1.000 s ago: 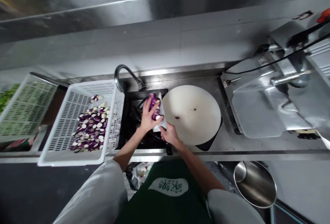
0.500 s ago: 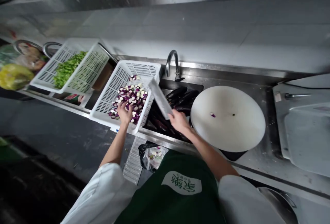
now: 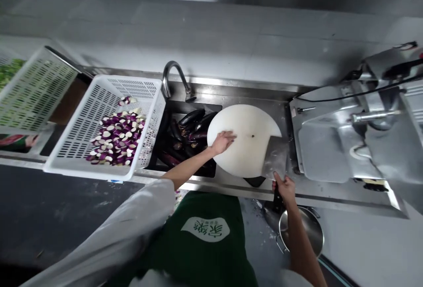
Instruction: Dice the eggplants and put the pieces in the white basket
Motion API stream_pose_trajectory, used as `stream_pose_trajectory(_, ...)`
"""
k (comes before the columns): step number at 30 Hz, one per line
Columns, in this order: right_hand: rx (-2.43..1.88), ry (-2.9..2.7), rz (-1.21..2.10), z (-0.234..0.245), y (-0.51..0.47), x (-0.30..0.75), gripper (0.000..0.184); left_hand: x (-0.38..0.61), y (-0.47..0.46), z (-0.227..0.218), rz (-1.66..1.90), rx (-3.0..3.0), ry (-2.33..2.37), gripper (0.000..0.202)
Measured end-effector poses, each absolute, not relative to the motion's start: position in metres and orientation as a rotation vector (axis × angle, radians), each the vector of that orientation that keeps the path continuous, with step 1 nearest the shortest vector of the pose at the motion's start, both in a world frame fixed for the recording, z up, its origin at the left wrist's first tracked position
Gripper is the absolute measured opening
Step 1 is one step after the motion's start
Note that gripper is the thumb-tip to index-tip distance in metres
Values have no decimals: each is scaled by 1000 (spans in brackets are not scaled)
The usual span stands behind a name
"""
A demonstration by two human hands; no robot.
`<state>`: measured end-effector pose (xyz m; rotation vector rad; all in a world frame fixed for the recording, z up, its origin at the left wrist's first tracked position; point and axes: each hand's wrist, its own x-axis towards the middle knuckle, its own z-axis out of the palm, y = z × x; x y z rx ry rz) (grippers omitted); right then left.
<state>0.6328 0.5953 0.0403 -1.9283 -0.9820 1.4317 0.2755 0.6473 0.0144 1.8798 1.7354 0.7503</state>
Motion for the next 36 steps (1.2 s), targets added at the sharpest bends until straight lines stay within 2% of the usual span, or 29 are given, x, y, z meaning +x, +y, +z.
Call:
stream_pose_trajectory(4, -1932, -1062, 1510, 18, 627, 657, 74, 292, 659, 11, 676, 1912, 1728, 28)
stream_pose_trajectory(7, -1934, -1241, 1493, 10, 656, 664, 67, 261, 626, 30, 804, 1842, 1888, 26)
stream_pose_trajectory(11, -1870, -1554, 1512, 8, 685, 646, 55, 162, 533, 78, 1246, 1545, 2493, 23)
stream_pose_trajectory(14, -1786, -1706, 1586, 12, 692, 613, 49, 71, 453, 109, 1280, 1109, 3037, 27)
stream_pose_trajectory(17, -1701, -1752, 1732, 15, 679, 570, 51, 4, 394, 120, 1234, 632, 3286, 26)
stream_pose_trajectory(23, -1428, -1924, 2086, 18, 608, 475, 60, -39, 331, 115, 1280, 223, 3266, 21)
stream_pose_trajectory(28, -1172, -2088, 2260, 25, 545, 411, 54, -42, 292, 111, 1379, 134, 3238, 20)
stream_pose_trajectory(33, -1106, -2208, 2252, 38, 527, 379, 55, -50, 302, 107, 1311, 461, 3127, 19)
stream_pose_trajectory(36, -1185, -2267, 2130, 46, 537, 388, 59, -35, 310, 106, 1326, 779, 3109, 23)
